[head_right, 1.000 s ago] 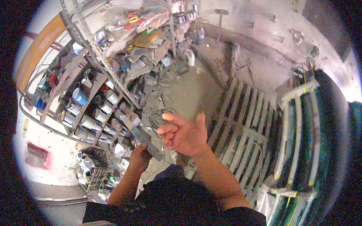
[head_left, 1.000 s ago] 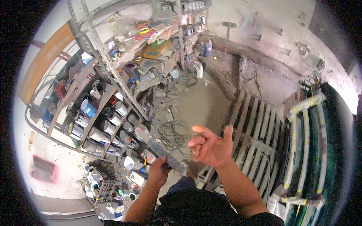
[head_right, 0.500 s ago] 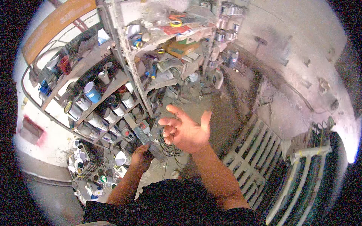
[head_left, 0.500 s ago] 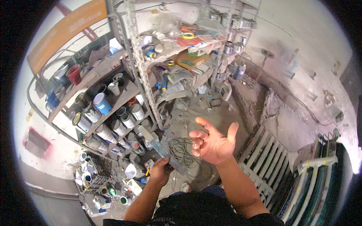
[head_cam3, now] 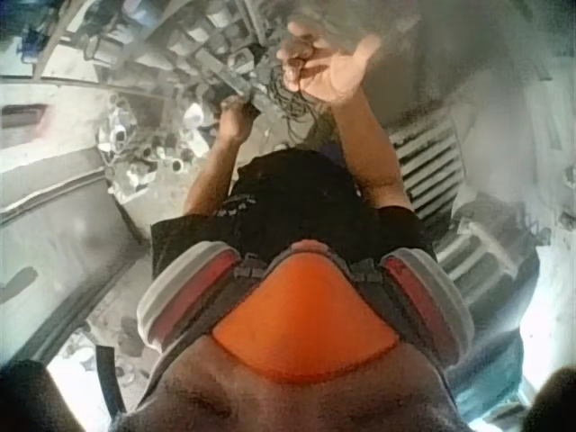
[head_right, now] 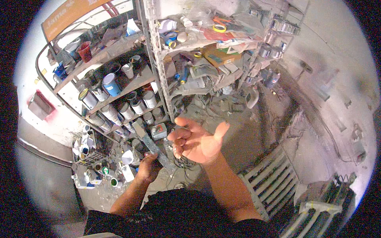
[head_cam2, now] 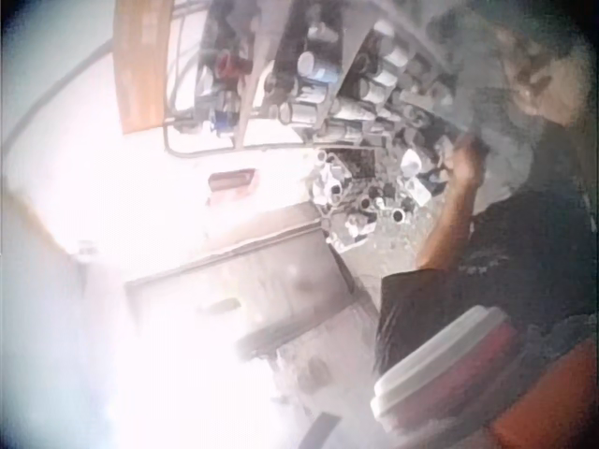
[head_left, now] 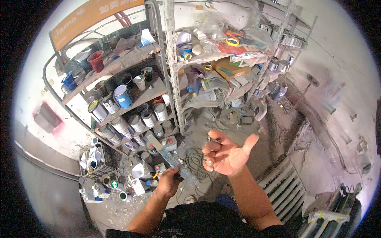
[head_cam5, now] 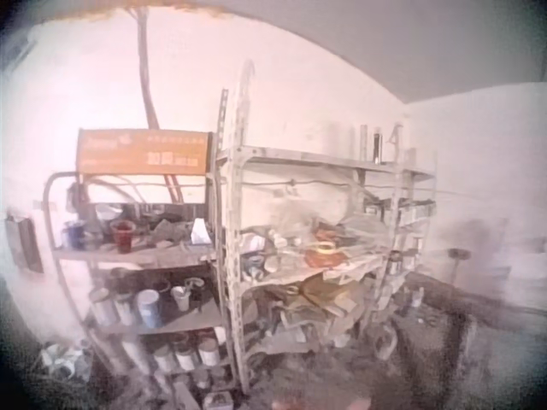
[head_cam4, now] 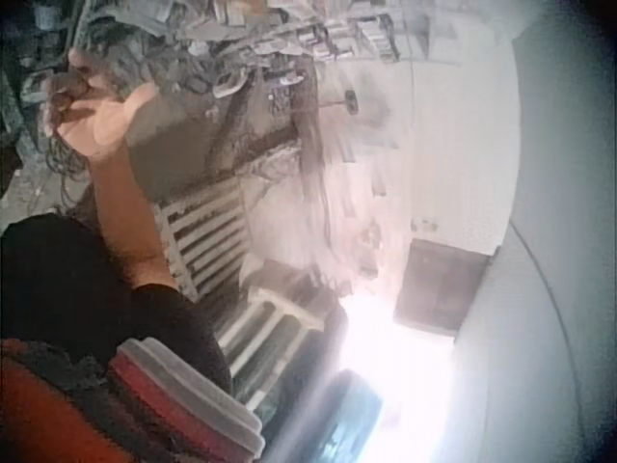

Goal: The person mixes paint using a stir stick, pours liquid from a large container into a smaller one, and handles various paint cans and tools in a workshop. They then move to a car and touch the hood while holding a spray gun.

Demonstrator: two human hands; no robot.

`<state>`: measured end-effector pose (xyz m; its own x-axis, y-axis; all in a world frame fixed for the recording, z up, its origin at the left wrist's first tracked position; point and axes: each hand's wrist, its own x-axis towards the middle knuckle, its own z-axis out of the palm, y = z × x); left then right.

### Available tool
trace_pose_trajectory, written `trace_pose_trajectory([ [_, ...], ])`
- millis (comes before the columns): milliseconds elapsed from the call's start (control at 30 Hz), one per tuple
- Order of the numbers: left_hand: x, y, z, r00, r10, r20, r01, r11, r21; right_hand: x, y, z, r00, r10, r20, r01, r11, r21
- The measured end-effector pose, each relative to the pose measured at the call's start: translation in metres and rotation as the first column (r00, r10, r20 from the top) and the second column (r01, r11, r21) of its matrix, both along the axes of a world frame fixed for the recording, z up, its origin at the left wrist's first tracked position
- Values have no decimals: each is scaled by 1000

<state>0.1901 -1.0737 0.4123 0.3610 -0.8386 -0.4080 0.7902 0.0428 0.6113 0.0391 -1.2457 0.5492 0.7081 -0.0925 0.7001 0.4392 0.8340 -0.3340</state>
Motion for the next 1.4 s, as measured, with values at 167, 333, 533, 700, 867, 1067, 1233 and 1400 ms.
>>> trace_pose_trajectory([
  [167,-36,-49,-2,997,74,-6,-73,997,13,-29,-61,-13,996,1,-86,5,997,74],
  [333,-87,-113,21,996,90,7,-90,990,107,-69,-126,-13,974,-1,-225,50,976,214],
  [533,-126,-169,19,987,154,-36,-150,984,91,-102,-195,-16,929,-70,-364,136,977,162],
  [700,-129,-193,7,985,167,-31,-164,982,92,-100,-227,-24,903,-49,-427,131,978,165],
  [867,-120,-222,-3,979,173,-106,-166,983,72,-87,-257,-58,751,-245,-613,240,966,-92],
  [1067,-90,-266,-16,967,159,-201,-149,987,62,-67,-279,-80,526,-380,-761,325,917,-233],
  [1233,-65,-300,-24,975,3,-222,2,1000,21,-71,-307,-100,385,-624,-680,159,771,-617],
  [1400,-57,-332,8,981,-33,-192,48,996,71,-70,-319,-109,251,-798,-548,-49,555,-830],
])
